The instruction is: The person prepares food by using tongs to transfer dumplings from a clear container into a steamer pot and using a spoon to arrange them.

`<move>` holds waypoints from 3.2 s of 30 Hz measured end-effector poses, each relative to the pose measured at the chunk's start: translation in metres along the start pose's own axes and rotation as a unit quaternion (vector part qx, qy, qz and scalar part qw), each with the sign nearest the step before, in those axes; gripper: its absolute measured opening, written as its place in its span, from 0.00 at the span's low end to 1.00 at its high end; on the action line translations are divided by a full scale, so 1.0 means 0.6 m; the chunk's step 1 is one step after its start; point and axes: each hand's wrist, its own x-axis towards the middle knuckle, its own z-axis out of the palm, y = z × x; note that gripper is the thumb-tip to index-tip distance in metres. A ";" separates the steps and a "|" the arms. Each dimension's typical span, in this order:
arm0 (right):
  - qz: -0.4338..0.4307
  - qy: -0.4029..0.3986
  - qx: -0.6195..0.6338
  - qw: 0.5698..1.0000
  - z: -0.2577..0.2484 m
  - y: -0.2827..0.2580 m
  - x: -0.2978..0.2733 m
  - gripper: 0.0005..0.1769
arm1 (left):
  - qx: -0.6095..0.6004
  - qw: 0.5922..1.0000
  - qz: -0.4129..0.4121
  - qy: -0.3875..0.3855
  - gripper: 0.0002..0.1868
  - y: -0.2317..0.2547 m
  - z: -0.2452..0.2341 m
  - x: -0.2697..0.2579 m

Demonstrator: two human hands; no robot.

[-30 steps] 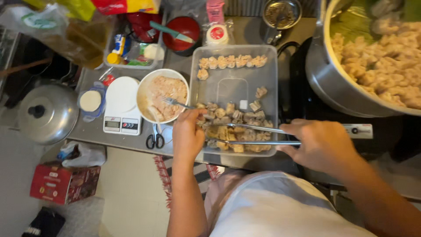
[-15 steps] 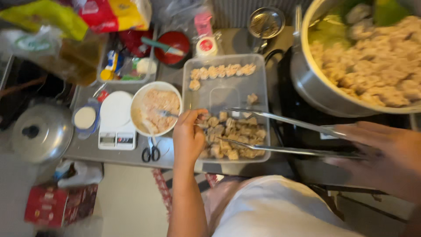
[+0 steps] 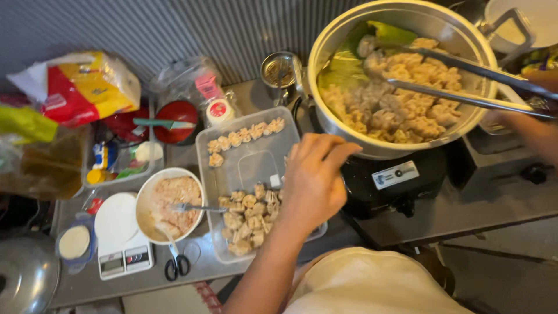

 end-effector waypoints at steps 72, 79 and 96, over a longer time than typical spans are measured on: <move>-0.061 -0.161 -0.272 0.947 -0.009 0.007 0.145 0.45 | -0.056 0.998 -0.029 -0.013 0.29 -0.051 0.005 0.013; 0.062 -0.163 -0.089 0.981 -0.020 -0.040 0.118 0.35 | -0.048 0.998 -0.044 -0.016 0.30 -0.059 -0.004 0.007; 0.027 -0.247 0.077 0.966 -0.017 0.461 0.088 0.31 | -0.039 0.997 -0.040 0.050 0.27 -0.077 -0.036 -0.004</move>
